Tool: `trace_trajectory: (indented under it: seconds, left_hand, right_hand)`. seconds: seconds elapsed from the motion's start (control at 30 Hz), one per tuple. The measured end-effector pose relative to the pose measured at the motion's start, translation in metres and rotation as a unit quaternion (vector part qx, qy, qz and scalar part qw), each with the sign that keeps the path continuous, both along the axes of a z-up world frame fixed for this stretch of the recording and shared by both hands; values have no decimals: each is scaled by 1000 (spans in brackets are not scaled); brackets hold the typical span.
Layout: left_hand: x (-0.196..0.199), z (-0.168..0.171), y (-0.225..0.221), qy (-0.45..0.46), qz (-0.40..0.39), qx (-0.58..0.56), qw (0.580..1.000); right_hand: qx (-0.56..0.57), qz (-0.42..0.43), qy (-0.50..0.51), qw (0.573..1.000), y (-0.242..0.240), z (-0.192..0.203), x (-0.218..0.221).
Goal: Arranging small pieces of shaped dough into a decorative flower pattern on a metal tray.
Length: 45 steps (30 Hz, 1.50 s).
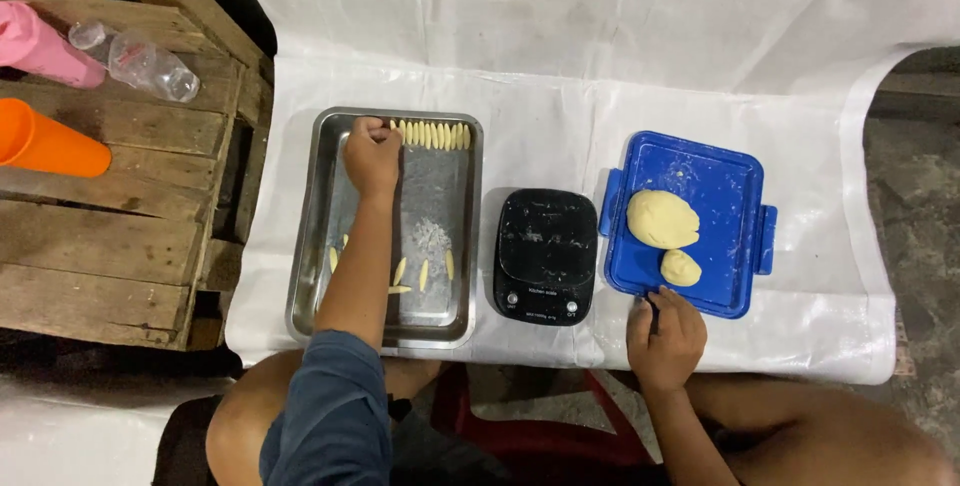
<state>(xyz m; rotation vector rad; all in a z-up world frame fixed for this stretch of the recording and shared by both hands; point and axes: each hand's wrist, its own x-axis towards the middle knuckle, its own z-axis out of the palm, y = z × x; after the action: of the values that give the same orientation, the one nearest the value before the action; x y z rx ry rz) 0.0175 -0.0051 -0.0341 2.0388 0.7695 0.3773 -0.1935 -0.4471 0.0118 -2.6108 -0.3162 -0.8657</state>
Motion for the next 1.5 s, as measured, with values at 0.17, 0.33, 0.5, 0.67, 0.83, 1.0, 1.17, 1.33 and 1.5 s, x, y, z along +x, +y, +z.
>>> trace_trajectory:
  seconds: [0.17, 0.33, 0.5, 0.67, 0.83, 1.0, 1.17, 1.33, 1.5]
  left_hand:
    - [-10, -4, -3, -8, -43, 25, 999]
    - [-22, 19, 13, 31, -79, 31, 996]
    - [-64, 76, 37, 265, -344, 299, 849]
    - [-103, 30, 63, 381, -310, 327, 807]
    - [-139, 42, 57, 430, -281, 282, 810]
    - [-142, 19, 60, 390, -257, 274, 841]
    - [-145, 27, 47, 384, -252, 305, 834]
    - [-150, 33, 45, 331, -174, 200, 905]
    - [-152, 34, 46, 252, -144, 137, 947]
  right_hand:
    - [-5, -33, 5, 999, -13, -26, -4]
    - [4, -39, -8, 999, -14, -31, -4]
    - [-16, -43, -29, 999, -12, -28, -3]
    - [-12, -49, -36, 998, -14, -33, -2]
    - [-13, -45, -37, 998, -19, -43, -3]
    - [-13, -53, -25, 998, -17, -37, -4]
    - [-12, -57, -29, 998, -17, -39, -4]
    - [-8, -61, -20, 998, -20, -48, -5]
    - [-3, -63, -12, 998, -13, -34, -6]
